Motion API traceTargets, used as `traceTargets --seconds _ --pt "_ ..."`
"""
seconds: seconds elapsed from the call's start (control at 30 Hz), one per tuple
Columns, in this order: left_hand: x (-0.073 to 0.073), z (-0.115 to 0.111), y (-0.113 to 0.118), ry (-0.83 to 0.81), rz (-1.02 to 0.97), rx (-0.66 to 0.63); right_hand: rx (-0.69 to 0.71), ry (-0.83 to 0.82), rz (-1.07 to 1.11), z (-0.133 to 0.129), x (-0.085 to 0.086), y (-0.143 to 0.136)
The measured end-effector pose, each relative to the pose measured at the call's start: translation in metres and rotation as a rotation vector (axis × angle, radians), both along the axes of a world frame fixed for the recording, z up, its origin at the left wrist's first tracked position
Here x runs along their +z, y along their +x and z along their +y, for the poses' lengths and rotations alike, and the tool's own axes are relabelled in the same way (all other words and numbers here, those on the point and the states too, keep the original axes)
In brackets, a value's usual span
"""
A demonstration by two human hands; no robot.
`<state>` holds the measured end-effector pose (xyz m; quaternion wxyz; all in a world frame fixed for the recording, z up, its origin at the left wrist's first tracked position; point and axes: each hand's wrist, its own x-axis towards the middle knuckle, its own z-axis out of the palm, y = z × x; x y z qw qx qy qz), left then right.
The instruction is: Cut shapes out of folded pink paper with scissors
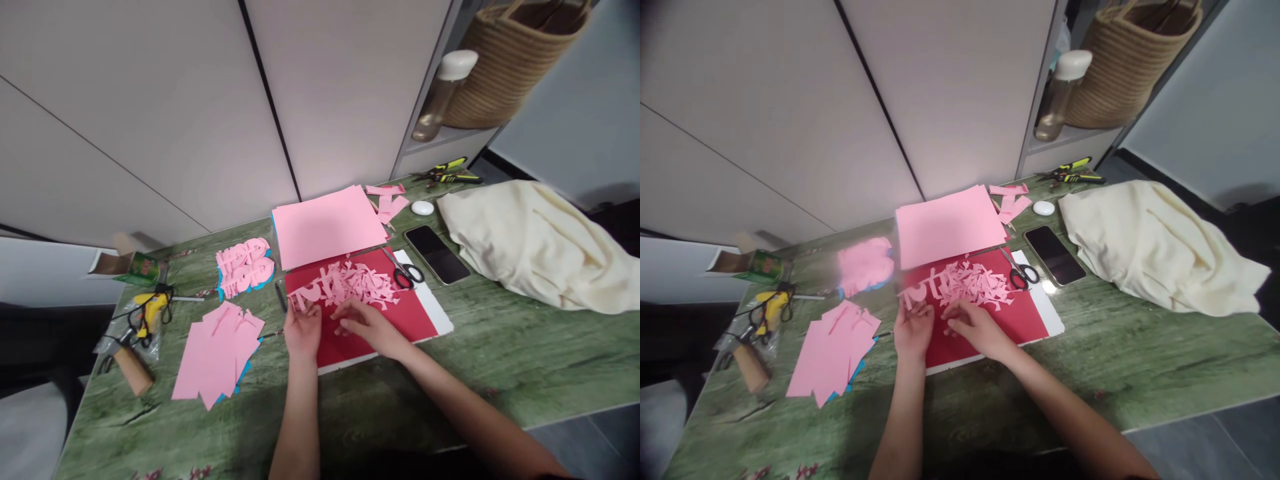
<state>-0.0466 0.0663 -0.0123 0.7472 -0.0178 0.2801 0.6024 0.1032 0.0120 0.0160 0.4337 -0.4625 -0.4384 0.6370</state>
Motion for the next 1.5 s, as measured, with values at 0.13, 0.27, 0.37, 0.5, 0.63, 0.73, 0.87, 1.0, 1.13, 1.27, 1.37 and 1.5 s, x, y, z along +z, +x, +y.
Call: traceTargets --seconds 0.13,0.27,0.37,0.5,0.63,0.73,0.87,1.0,1.13,1.27,1.37,1.5 --pt "0.005 -0.002 0.006 -0.176 0.093 -0.021 0.014 0.01 -0.052 0.0 0.005 0.008" --pt "0.004 0.0 0.003 -0.248 0.109 0.009 -0.09 0.194 -0.462 0.014 0.004 0.042" --pt "0.002 0.0 0.001 -0.224 0.091 0.027 -0.102 0.465 -1.026 0.046 0.003 0.076" --pt "0.003 -0.006 0.003 -0.221 0.052 0.038 0.086 0.591 -1.131 0.102 -0.001 0.094" --pt "0.006 -0.009 0.005 -0.231 0.054 0.047 0.22 0.644 -1.184 0.139 -0.012 0.084" --pt "0.007 -0.008 0.004 -0.243 0.045 0.041 0.236 0.652 -1.199 0.148 -0.017 0.079" --pt "0.007 -0.007 0.003 -0.273 0.045 0.035 0.186 0.636 -1.161 0.134 -0.007 0.081" --pt "0.007 -0.007 0.001 -0.271 0.057 0.015 0.165 0.616 -1.065 0.096 0.012 0.083" --pt "0.008 -0.005 0.0 -0.233 0.068 0.0 0.074 0.53 -0.848 0.062 0.022 0.091" --pt "0.013 -0.006 0.001 -0.163 0.055 0.002 -0.153 0.335 -0.804 0.037 0.021 0.102" --pt "0.016 -0.009 0.006 -0.096 0.029 -0.025 -0.078 0.134 -0.519 0.018 0.019 0.096" --pt "0.013 -0.012 0.017 -0.006 0.112 -0.069 0.006 0.007 -0.051 0.001 0.018 0.067"
